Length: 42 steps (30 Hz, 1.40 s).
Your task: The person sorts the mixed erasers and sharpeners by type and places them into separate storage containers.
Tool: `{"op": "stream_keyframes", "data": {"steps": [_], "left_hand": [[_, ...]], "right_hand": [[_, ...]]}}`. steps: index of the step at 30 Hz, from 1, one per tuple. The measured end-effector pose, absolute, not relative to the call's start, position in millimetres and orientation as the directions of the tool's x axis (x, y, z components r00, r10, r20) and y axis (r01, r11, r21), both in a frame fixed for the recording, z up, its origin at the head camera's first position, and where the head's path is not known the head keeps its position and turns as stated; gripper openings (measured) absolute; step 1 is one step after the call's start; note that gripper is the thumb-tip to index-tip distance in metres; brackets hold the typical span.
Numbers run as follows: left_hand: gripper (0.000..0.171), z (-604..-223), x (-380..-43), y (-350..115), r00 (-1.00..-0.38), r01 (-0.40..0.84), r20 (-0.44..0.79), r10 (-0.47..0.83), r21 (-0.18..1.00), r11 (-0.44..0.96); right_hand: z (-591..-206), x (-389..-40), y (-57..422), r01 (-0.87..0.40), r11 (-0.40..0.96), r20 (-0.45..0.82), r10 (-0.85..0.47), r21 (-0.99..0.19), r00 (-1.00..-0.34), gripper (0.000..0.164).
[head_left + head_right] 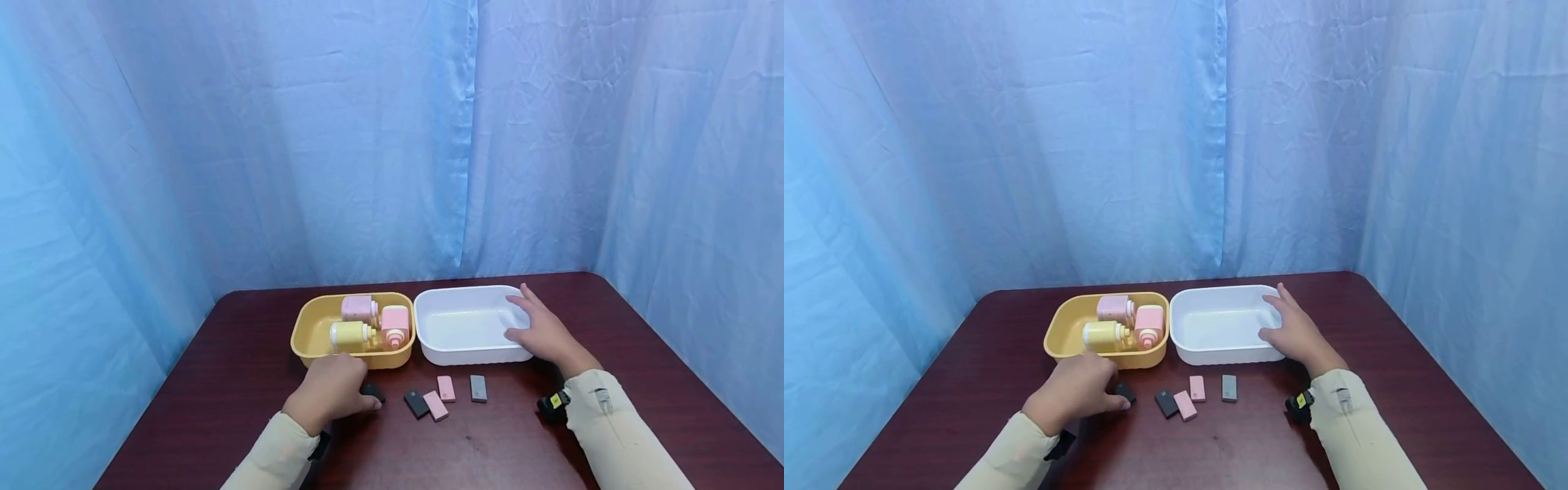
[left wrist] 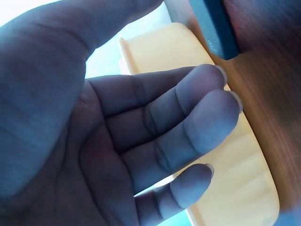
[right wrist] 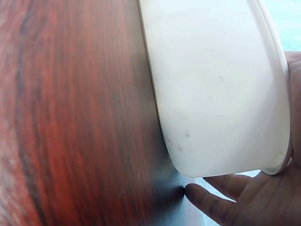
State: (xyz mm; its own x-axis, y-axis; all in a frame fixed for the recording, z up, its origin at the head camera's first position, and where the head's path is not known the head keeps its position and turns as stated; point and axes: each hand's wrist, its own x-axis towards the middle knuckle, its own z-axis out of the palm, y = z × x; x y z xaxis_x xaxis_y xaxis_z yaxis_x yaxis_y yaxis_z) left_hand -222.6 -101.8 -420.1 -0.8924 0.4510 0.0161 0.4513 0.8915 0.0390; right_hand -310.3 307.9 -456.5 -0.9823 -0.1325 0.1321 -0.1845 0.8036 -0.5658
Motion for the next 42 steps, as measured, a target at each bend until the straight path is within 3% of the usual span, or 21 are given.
{"op": "stream_keyframes", "data": {"steps": [42], "left_hand": [[0.045, -424.3, -223.2, -97.7, -0.862, 0.504, 0.05, 0.505, -0.017, 0.863]], "right_hand": [[-455.5, -309.4, 308.0, -0.183, 0.805, 0.13, -0.133, -0.564, -0.983, 0.073]]}}
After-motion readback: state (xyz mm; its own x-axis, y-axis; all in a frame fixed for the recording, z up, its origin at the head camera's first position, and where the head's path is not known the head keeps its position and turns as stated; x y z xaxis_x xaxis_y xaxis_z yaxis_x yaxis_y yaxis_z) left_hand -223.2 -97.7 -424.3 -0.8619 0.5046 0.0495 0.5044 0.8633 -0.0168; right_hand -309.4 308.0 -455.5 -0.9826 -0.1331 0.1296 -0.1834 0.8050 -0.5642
